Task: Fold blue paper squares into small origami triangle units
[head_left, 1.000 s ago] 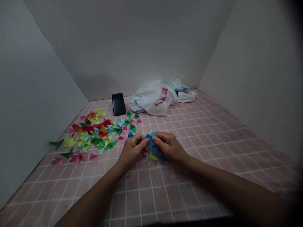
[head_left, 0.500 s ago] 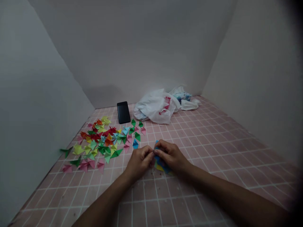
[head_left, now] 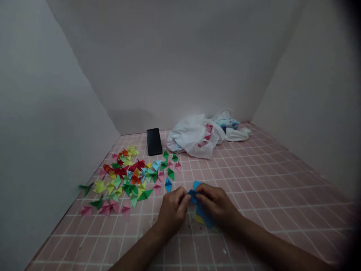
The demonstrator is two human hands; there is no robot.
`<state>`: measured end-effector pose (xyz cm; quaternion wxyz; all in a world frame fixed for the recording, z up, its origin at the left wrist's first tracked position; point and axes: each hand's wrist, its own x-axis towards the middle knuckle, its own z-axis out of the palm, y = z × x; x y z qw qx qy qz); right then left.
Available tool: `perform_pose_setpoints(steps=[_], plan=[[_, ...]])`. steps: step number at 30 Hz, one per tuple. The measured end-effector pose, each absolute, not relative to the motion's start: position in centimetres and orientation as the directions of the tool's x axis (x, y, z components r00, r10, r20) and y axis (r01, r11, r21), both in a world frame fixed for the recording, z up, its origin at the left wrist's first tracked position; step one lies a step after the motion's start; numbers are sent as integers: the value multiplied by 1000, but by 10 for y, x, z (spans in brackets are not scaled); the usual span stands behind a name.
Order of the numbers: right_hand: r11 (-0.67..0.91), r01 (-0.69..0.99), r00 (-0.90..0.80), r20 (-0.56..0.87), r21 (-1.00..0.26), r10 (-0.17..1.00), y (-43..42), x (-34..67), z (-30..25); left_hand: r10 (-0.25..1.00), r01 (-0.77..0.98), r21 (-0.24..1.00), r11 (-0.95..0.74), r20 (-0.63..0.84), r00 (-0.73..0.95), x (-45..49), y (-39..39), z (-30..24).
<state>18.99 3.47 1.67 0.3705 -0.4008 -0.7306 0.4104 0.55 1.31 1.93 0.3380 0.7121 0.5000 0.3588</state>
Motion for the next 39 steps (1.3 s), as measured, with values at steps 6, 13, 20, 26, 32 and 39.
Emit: perform_pose_setpoints(steps=[6,13,20,26,32,39], plan=[[522,324,-450,357,-789,819,35,195,18,929,453,822,-346,234,286,7,13,16],[449,259,-452,303,-855,839,34,192,21,926,388,853,-348,247,286,8,9,15],[413,315,-342,304,-855,889,31,194,9,919,472,794,-383,276,282,8,11,14],[371,308,-314,275,-876,909,26,193,11,891,527,718,-454,355,283,9,11,15],[326,331,-160,288,-885,944,16,188,22,874,552,679,-484,398,278,8,12,19],[220,335,100,266,-916,959,34,201,20,889,477,796,-373,453,-61,-10,14,41]])
